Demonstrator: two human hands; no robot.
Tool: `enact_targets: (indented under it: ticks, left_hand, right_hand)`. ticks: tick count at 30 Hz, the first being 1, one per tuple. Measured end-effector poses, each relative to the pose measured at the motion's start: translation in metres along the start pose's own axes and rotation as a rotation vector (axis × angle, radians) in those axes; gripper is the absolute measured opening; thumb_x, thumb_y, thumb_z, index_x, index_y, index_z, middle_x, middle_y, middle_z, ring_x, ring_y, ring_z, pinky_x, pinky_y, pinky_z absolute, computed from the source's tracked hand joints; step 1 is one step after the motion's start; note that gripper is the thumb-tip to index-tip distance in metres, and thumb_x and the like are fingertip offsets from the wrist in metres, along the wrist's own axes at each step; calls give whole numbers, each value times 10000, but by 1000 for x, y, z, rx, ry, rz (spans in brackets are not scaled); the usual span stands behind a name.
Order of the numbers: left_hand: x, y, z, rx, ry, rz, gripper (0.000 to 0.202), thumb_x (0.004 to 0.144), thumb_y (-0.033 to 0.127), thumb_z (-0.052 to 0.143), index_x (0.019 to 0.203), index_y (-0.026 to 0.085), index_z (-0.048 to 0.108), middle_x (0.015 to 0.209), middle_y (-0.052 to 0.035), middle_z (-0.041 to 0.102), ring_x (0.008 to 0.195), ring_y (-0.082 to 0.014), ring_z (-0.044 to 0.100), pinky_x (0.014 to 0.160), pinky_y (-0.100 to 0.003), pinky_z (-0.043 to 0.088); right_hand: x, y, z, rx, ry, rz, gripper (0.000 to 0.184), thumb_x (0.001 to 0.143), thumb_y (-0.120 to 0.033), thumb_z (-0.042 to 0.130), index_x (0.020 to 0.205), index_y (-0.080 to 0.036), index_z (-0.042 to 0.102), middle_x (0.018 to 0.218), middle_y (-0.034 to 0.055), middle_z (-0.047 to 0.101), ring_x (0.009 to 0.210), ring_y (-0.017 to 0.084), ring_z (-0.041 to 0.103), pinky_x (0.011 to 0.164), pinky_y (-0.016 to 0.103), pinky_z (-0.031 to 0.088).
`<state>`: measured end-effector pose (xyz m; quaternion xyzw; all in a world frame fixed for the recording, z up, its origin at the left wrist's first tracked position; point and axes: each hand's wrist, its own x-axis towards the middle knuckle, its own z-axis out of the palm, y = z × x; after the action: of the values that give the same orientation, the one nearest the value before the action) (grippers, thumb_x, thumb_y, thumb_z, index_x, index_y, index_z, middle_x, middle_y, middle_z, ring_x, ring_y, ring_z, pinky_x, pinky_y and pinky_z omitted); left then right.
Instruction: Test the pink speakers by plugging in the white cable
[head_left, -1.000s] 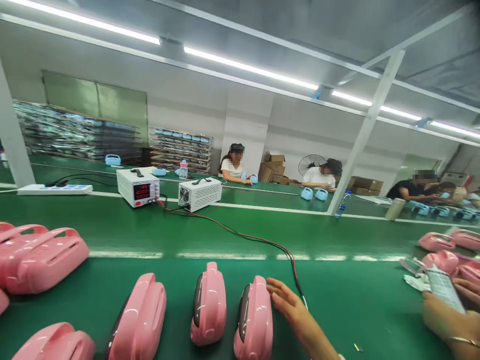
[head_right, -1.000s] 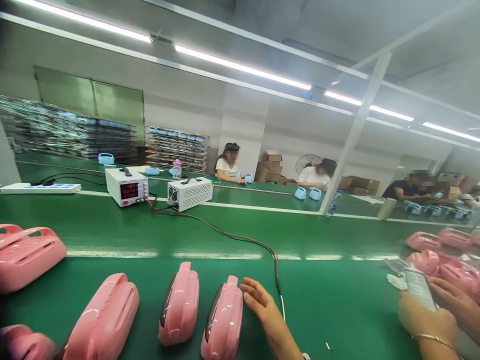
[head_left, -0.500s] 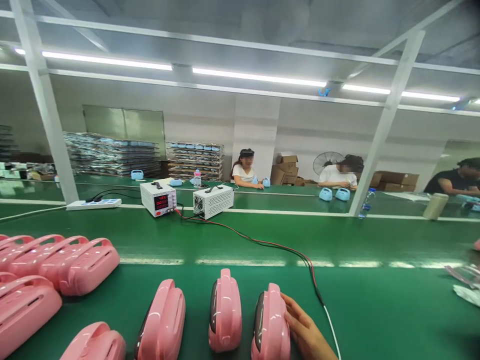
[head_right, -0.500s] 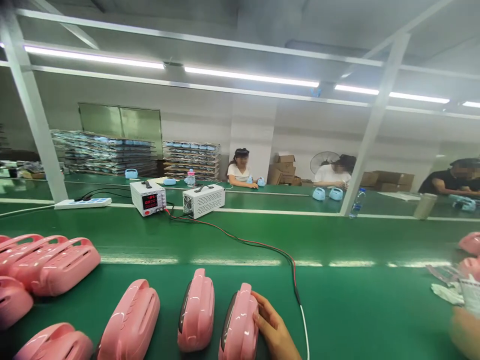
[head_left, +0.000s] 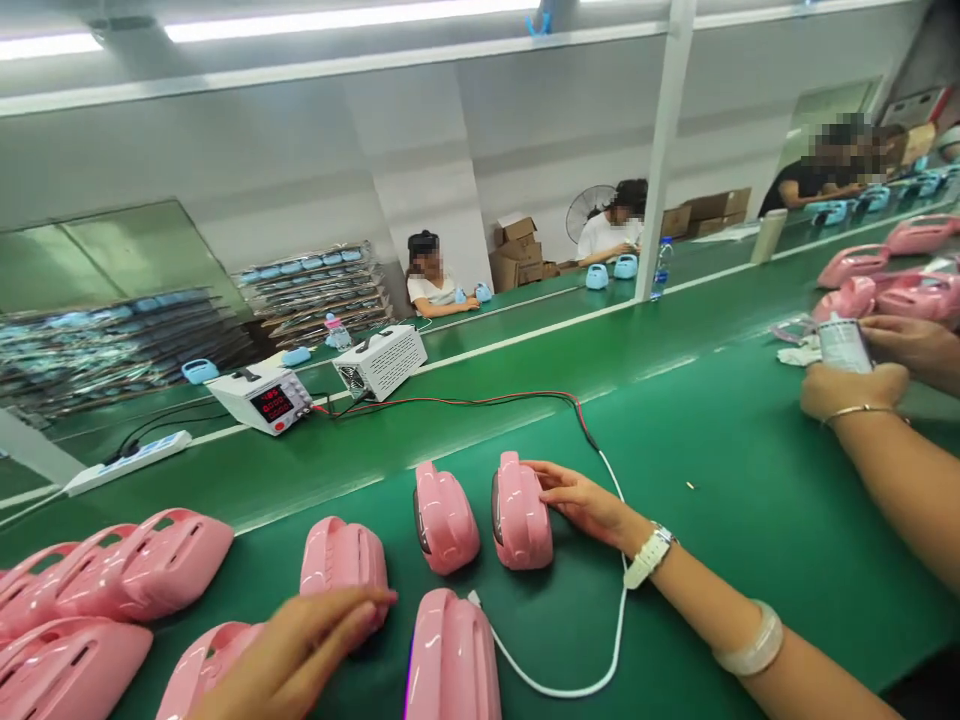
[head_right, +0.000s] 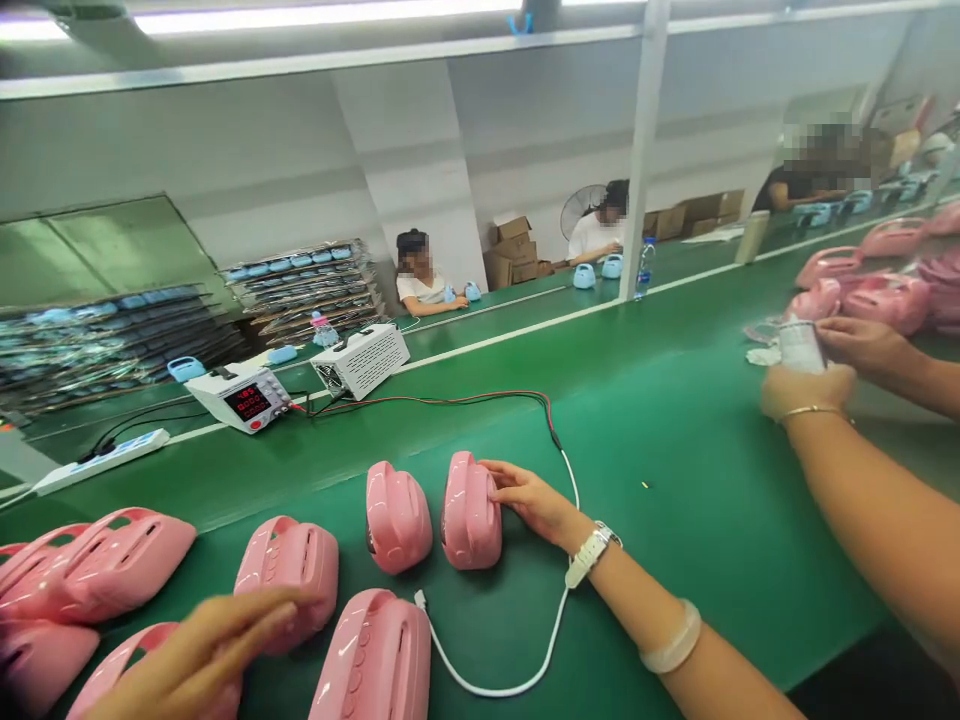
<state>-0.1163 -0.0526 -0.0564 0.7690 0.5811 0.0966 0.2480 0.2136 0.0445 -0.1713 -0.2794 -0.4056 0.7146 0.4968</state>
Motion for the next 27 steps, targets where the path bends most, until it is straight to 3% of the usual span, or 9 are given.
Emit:
enact_targets:
  ticks: [3,6,10,12,14,17,19,27]
  left_hand:
    - [24,47,-33,119,34,126,460,900,566,361,1048,271,681,962,-16,685,870,-239,609,780,-323,500]
    - [70,87,-40,190,0,288,408,887,497,418,1087,226,648,1048,-33,663,986,-235,584,897,-325,446]
    - [144,103,-24,308,-289,292,630,815,412,530,1372,148,395,1237,-140,564,1123,-291,517,966,-414,393]
    - [173,105,-15,303,-456,262,706,800,432,564,1405,154,329,1167,-139,594,1040,-278,566,918,-403,426]
    - [190,106,-6,262,-636,218,663,809,443,538,1376,160,346,1037,-110,634,880,-242,619,781,-354,484]
    - [202,109,5,178,-858,140,621,779,463,533,1291,148,376,880,-69,638,674,-198,613,578,-286,475]
    - [204,108,9,127,-916,114,672,737,510,570,1268,156,362,825,-41,617,591,-173,582,519,-264,442]
    - [203,97,13,-23,-878,101,737,678,529,636,1245,153,354,702,22,513,523,-121,471,493,-230,347]
  right_hand:
    - [0,0,-1,32,7,-8,526,522,-206,854,1025,-229,701,1119,48,644,1128,208,520,999,320,344]
    - [2,1,-3,47,14,-15,531,504,-199,862,1011,-223,706,1143,46,633,1126,205,522,991,309,354]
    - [3,1,-3,54,17,-16,545,483,-189,869,1002,-228,706,1103,37,652,1096,198,544,979,306,367]
    - [4,2,-3,57,13,-11,543,479,-188,871,996,-225,706,1052,37,671,1066,193,560,966,307,377]
    - [4,2,-3,63,8,-8,548,471,-187,873,992,-219,705,1022,40,681,1045,193,571,955,310,385]
    - [5,2,-3,75,11,-7,567,456,-174,873,997,-212,705,1032,46,681,1035,196,578,956,317,390]
    - [6,2,-3,81,14,-8,568,455,-164,869,997,-208,706,1045,48,678,1025,195,582,960,322,390]
    - [5,0,-1,76,22,-16,533,465,-152,851,977,-191,709,991,35,677,950,176,585,948,330,382]
